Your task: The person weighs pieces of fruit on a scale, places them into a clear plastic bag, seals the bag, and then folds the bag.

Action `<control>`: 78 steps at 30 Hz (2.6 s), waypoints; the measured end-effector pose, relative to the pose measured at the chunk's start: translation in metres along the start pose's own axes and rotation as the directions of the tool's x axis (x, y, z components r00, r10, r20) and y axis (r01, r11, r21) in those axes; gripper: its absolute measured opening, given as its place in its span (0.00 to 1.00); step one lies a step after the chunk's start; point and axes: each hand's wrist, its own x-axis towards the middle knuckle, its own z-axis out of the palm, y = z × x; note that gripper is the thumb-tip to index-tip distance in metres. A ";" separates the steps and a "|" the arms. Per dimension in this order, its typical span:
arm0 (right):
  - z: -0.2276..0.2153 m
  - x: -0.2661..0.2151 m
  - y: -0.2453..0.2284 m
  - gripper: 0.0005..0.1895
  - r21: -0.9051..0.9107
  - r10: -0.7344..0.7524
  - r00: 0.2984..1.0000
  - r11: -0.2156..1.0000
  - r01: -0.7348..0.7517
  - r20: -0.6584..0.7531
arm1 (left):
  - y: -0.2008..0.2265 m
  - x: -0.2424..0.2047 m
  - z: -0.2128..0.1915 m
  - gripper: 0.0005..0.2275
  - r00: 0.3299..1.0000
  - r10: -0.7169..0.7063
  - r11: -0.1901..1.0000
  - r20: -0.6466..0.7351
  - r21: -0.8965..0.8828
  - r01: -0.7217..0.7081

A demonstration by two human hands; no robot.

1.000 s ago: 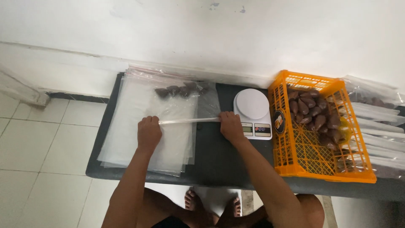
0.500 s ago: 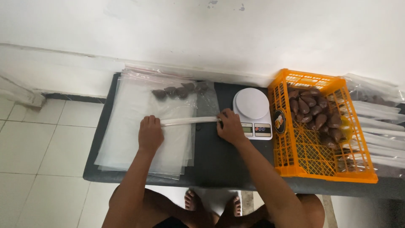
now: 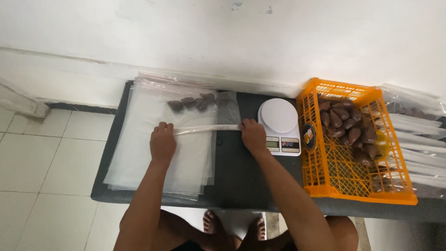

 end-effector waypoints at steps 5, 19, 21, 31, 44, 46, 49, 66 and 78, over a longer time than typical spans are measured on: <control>-0.035 -0.004 -0.016 0.07 0.060 -0.030 0.998 0.998 0.034 -0.064 | 0.002 -0.008 0.002 0.08 0.997 0.075 0.997 -0.034 0.001 -0.075; -0.021 0.011 -0.017 0.16 -0.011 0.089 0.993 0.996 -0.089 0.078 | -0.016 0.019 0.019 0.04 0.987 -0.150 0.965 0.058 -0.210 0.159; -0.013 0.013 -0.014 0.12 -0.001 0.082 0.997 0.997 -0.082 -0.013 | -0.017 0.022 0.012 0.02 0.995 -0.074 0.996 -0.067 -0.046 0.071; -0.045 0.010 -0.034 0.07 0.075 -0.188 0.973 0.977 0.199 -0.132 | -0.002 0.016 0.008 0.06 0.959 0.264 0.947 -0.105 -0.159 -0.279; -0.022 0.027 -0.026 0.04 0.149 -0.017 0.999 0.988 0.023 -0.043 | 0.015 0.046 0.059 0.07 0.990 0.129 0.980 0.064 -0.158 -0.117; -0.022 0.032 -0.026 0.04 0.193 0.030 1.000 0.981 -0.030 0.005 | 0.018 0.051 0.050 0.08 0.991 0.081 0.981 0.102 -0.183 -0.061; -0.023 0.032 -0.028 0.02 0.067 -0.014 1.000 0.998 0.013 0.021 | 0.022 0.053 0.032 0.09 0.988 0.086 0.984 0.130 -0.170 -0.063; -0.035 0.042 -0.056 0.04 -0.097 -0.378 0.899 0.926 0.365 -0.220 | 0.017 0.058 0.030 0.11 0.977 0.196 0.969 0.078 -0.168 -0.181; -0.011 0.078 -0.043 0.07 -0.227 -0.385 0.911 0.910 0.347 -0.148 | 0.007 0.088 -0.006 0.08 0.944 0.277 0.959 0.178 -0.113 -0.260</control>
